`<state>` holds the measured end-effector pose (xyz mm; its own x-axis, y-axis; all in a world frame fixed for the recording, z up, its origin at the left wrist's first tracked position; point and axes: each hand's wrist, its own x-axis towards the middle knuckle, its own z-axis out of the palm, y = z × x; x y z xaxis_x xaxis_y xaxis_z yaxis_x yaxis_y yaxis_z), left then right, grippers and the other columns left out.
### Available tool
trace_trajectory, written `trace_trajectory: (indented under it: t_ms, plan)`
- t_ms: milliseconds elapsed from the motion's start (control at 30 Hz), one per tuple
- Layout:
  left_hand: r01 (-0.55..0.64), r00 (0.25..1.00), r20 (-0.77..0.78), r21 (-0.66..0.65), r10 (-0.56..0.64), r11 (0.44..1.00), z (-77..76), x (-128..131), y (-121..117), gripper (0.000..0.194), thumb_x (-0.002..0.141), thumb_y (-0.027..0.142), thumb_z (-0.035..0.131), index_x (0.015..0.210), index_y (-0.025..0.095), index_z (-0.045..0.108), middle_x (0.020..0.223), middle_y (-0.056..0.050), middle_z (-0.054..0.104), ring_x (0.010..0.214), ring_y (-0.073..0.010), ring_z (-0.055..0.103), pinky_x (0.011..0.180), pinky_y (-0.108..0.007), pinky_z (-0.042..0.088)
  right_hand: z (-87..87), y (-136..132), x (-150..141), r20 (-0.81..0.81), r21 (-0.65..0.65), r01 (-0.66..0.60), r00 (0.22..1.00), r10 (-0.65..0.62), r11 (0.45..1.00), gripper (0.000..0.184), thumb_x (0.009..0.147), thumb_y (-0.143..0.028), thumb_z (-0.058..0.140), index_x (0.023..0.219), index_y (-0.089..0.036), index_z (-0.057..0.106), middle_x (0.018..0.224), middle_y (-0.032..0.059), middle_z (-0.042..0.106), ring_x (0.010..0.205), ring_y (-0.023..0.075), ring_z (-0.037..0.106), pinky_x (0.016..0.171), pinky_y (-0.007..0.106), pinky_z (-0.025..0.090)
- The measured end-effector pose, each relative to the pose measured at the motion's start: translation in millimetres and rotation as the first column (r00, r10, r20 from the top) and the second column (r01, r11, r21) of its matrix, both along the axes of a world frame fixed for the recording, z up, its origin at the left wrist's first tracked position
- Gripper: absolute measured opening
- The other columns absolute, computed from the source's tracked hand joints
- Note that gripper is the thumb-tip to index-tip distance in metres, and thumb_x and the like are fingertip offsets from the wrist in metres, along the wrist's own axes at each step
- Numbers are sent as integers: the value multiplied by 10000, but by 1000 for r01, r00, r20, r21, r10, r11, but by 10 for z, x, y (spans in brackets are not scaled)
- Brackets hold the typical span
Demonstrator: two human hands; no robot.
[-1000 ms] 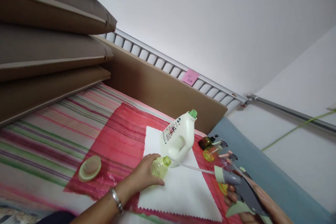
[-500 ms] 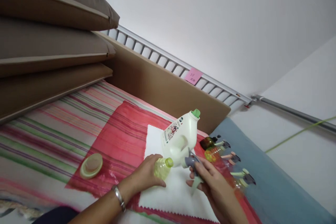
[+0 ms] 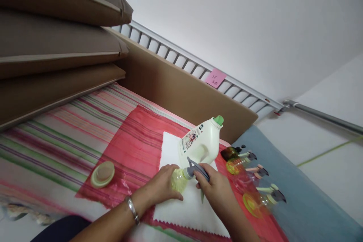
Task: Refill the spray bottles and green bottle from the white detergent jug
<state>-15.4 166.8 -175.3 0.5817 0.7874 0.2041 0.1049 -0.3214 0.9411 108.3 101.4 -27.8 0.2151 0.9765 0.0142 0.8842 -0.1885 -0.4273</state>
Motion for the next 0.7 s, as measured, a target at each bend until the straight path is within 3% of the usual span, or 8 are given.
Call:
trace_trajectory:
  t_ms: [200, 333, 533, 700]
  plan:
    - [-1, 999, -35, 14, 2, 1000, -22, -9, 10, 868, 450, 397, 836, 1217, 202, 478, 1181, -115, 548, 1081, -299, 502, 931, -407, 400, -24, 24, -1, 97, -1, -28, 995, 28, 1000, 233, 817, -346, 415, 842, -204, 598, 704, 30, 677, 671, 209, 644, 618, 293, 432]
    - [9, 1000, -30, 31, -8, 999, 78, -78, 13, 899, 471, 427, 826, 1257, 201, 451, 1249, -134, 521, 1146, -314, 468, 976, -434, 369, -43, 32, 18, 81, -13, -27, 996, 28, 1000, 244, 822, -355, 414, 854, -203, 602, 681, 20, 666, 652, 204, 638, 613, 290, 428]
    - [-128, 981, 157, 92, 113, 987, 339, -97, 4, 559, 598, 368, 781, 1083, 228, 542, 1123, -68, 595, 1065, -252, 521, 931, -385, 399, -42, 63, -51, 107, -2, -63, 992, 63, 998, 239, 828, -339, 403, 826, -200, 598, 686, 24, 664, 692, 210, 640, 620, 282, 421]
    - [-208, 959, 219, 102, 182, 973, 371, -3, -13, 416, 582, 326, 803, 910, 217, 572, 956, -34, 619, 930, -234, 551, 831, -353, 427, -41, 87, -129, 197, -22, -76, 977, 79, 997, 247, 833, -329, 389, 819, -200, 599, 715, 38, 664, 690, 211, 609, 592, 277, 396]
